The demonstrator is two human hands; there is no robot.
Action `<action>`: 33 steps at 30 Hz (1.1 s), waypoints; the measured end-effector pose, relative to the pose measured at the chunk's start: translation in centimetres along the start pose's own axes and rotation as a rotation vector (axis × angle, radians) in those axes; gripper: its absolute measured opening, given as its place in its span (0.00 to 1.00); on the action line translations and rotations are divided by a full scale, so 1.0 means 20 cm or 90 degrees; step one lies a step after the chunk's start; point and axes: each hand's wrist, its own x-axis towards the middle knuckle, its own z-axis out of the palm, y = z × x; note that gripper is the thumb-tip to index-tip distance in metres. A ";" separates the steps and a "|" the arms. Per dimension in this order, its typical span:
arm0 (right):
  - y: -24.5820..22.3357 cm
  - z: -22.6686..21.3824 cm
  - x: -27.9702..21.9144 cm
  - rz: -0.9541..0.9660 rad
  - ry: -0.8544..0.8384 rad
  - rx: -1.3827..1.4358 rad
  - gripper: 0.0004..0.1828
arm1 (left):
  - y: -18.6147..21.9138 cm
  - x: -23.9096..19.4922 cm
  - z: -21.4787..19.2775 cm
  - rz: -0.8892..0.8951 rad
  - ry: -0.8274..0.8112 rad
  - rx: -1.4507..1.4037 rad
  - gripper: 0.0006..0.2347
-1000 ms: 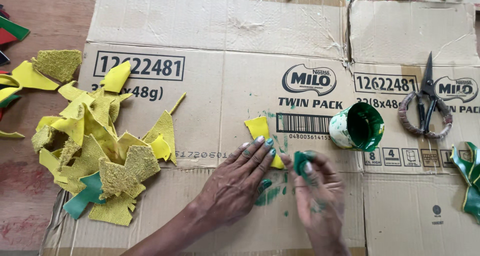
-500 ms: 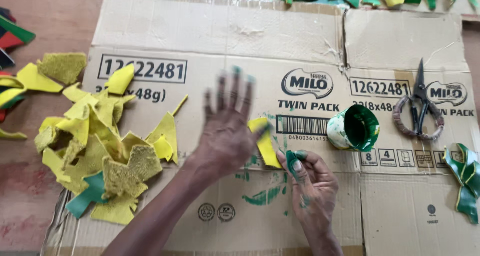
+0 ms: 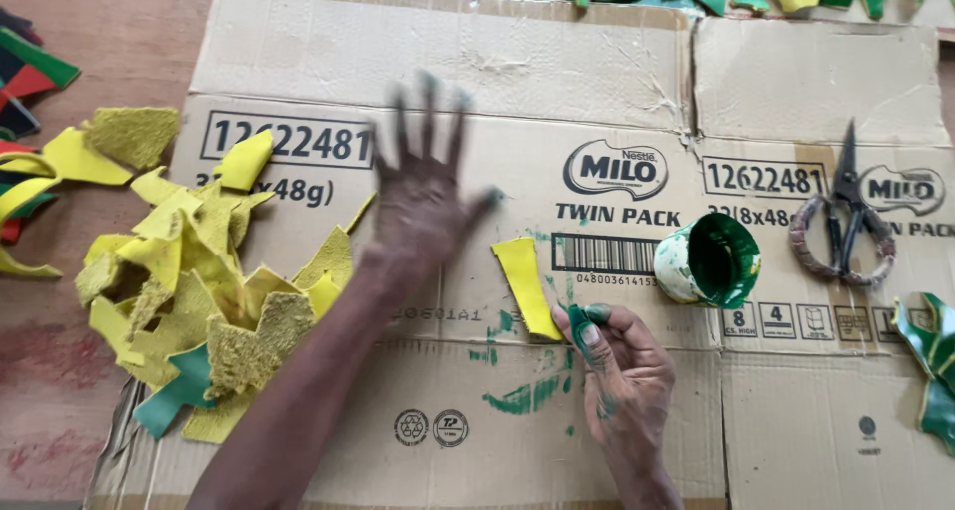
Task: The person paints yellow foam pieces green using a small brush and a paint can. They repeatedly dip the brush, apply paint to each piece, and place the finished pieces on a cardboard surface.
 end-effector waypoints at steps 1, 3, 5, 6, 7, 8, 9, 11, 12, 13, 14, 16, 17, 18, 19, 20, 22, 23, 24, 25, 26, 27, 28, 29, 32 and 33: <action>-0.01 0.00 0.00 0.004 0.004 -0.002 0.10 | -0.02 0.02 -0.05 -0.058 0.061 0.028 0.54; -0.01 0.00 0.00 0.002 0.008 -0.004 0.10 | 0.05 -0.05 -0.06 0.060 0.023 -0.052 0.56; -0.01 0.00 0.00 -0.007 0.000 -0.004 0.10 | 0.10 -0.10 -0.06 0.081 -0.058 -0.093 0.55; -0.01 0.01 0.01 -0.008 -0.008 -0.006 0.10 | 0.11 -0.10 -0.05 0.045 -0.116 -0.096 0.53; -0.01 0.00 0.01 -0.008 -0.011 -0.008 0.10 | 0.11 -0.11 -0.03 0.012 -0.176 -0.098 0.50; -0.01 0.00 0.01 -0.009 -0.013 -0.009 0.10 | 0.08 -0.12 -0.01 -0.001 -0.042 0.088 0.47; -0.01 0.00 0.02 -0.004 -0.005 -0.002 0.10 | 0.04 -0.10 0.02 -0.011 0.097 0.275 0.43; -0.01 -0.01 0.01 0.019 0.012 0.007 0.10 | 0.02 -0.11 0.11 0.083 0.196 0.293 0.38; -0.01 -0.02 -0.01 0.009 0.004 0.014 0.10 | 0.03 -0.14 0.17 0.186 0.146 0.127 0.36; 0.00 -0.01 0.00 -0.006 -0.013 0.026 0.10 | 0.04 -0.16 0.21 0.280 0.101 -0.035 0.35; 0.00 0.00 0.01 -0.022 -0.030 0.037 0.10 | 0.05 -0.20 0.24 0.271 0.070 -0.044 0.35; 0.00 0.00 0.01 0.010 -0.010 0.015 0.10 | 0.10 -0.32 0.31 0.262 -0.001 -0.066 0.35; 0.00 0.00 0.01 0.025 0.006 0.002 0.10 | 0.11 -0.36 0.33 0.277 0.037 -0.082 0.35; 0.00 0.00 0.00 0.026 0.016 0.001 0.10 | 0.12 -0.40 0.34 0.291 0.075 -0.099 0.35; 0.00 -0.01 0.00 0.032 0.018 -0.001 0.10 | 0.12 -0.42 0.36 0.295 0.116 -0.115 0.34; 0.00 -0.01 0.00 0.037 0.020 -0.002 0.10 | 0.12 -0.44 0.37 0.287 0.112 -0.123 0.34; -0.01 -0.02 0.00 -0.012 -0.028 0.056 0.10 | 0.11 -0.44 0.36 0.271 0.109 -0.133 0.35; -0.01 -0.03 -0.01 -0.037 -0.048 0.083 0.10 | 0.11 -0.43 0.36 0.242 0.120 -0.045 0.33; -0.02 -0.05 -0.02 -0.025 -0.045 0.085 0.10 | 0.11 -0.41 0.36 0.212 0.130 0.043 0.32; -0.03 -0.06 -0.03 -0.012 -0.041 0.087 0.11 | 0.11 -0.40 0.35 0.181 0.139 0.131 0.31; -0.04 -0.06 -0.04 0.000 -0.038 0.088 0.11 | 0.11 -0.40 0.35 0.190 0.159 0.121 0.29; -0.04 -0.07 -0.04 0.013 -0.045 0.102 0.11 | 0.11 -0.39 0.34 0.200 0.182 0.111 0.28; -0.04 -0.07 -0.05 0.025 -0.053 0.116 0.11 | 0.11 -0.39 0.33 0.211 0.205 0.101 0.27; -0.03 -0.07 -0.06 0.038 -0.062 0.132 0.12 | 0.12 -0.39 0.33 0.241 0.157 0.019 0.29; -0.03 -0.08 -0.07 0.052 -0.051 0.122 0.10 | 0.15 -0.43 0.34 0.308 0.080 -0.137 0.34; -0.03 -0.08 -0.05 0.043 -0.057 0.137 0.10 | 0.16 -0.44 0.35 0.320 0.107 -0.127 0.33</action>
